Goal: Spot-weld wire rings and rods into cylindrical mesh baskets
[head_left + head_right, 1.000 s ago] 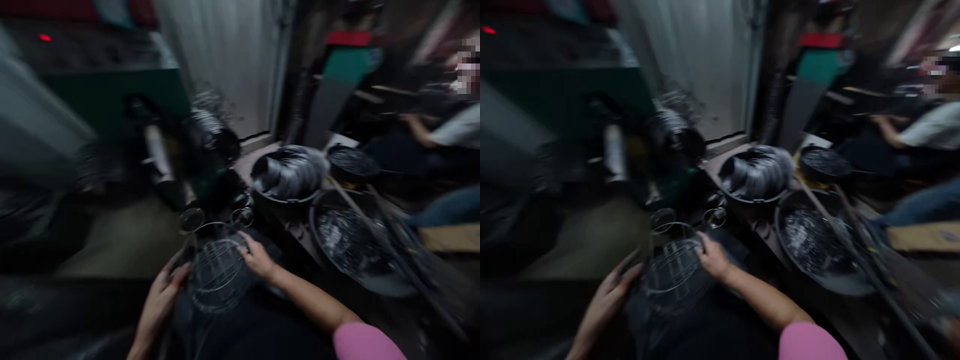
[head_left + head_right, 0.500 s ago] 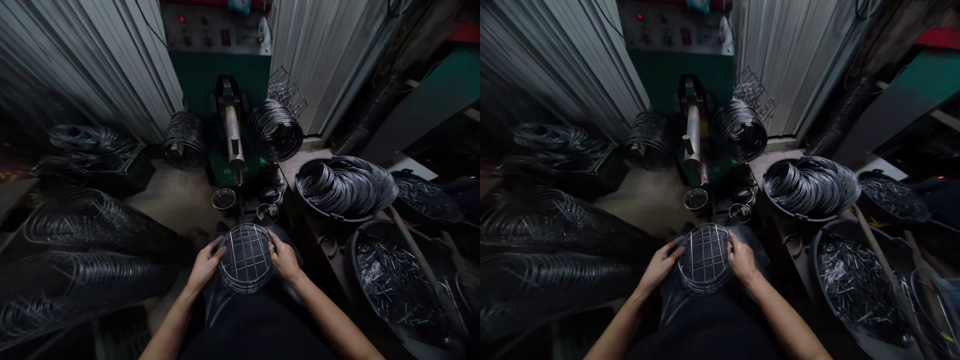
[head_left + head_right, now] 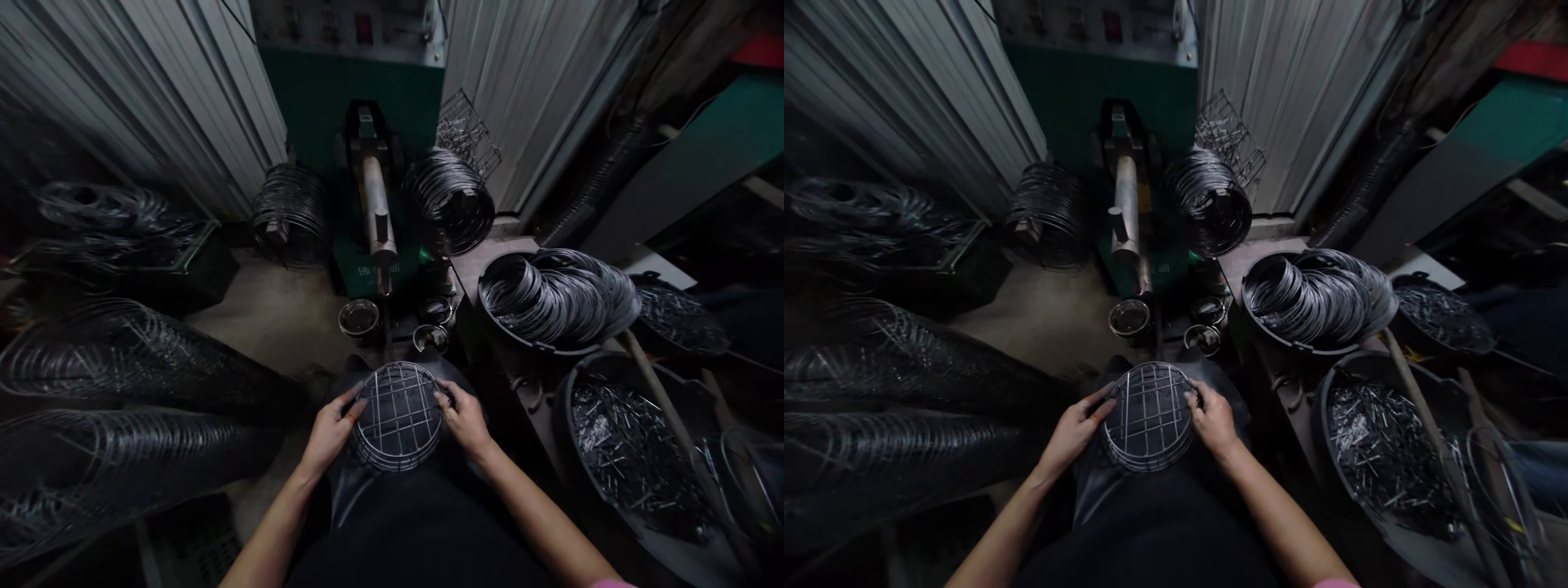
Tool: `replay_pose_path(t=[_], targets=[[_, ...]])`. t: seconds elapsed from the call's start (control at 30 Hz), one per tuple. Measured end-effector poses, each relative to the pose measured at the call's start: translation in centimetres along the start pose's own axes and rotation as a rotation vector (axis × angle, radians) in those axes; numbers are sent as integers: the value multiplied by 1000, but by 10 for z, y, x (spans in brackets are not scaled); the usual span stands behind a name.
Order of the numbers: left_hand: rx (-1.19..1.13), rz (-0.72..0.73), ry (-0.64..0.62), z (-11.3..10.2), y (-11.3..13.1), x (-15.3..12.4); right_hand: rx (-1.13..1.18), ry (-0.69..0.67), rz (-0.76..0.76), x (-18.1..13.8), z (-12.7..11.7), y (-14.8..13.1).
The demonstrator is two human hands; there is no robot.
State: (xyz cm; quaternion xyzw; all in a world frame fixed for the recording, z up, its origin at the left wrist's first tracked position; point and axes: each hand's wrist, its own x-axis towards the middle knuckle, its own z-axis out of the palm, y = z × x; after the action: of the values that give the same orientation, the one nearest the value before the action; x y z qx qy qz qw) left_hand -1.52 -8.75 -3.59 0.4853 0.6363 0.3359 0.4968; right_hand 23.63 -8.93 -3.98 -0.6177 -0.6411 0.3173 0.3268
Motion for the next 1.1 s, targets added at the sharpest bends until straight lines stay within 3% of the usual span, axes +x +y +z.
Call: replay_pose_path(t=[0.37, 0.57, 0.83, 1.0, 1.1], targets=[[9, 18, 45, 3, -6, -12, 202, 40, 35, 5, 7, 7], [364, 40, -101, 2, -14, -26, 245, 19, 59, 1, 5, 11], [725, 132, -44, 13, -19, -30, 306, -1, 129, -2, 9, 13], [637, 169, -63, 13, -28, -30, 369, -32, 219, 0, 6, 14], [445, 165, -63, 0, -27, -21, 454, -60, 388, 9, -2, 20]])
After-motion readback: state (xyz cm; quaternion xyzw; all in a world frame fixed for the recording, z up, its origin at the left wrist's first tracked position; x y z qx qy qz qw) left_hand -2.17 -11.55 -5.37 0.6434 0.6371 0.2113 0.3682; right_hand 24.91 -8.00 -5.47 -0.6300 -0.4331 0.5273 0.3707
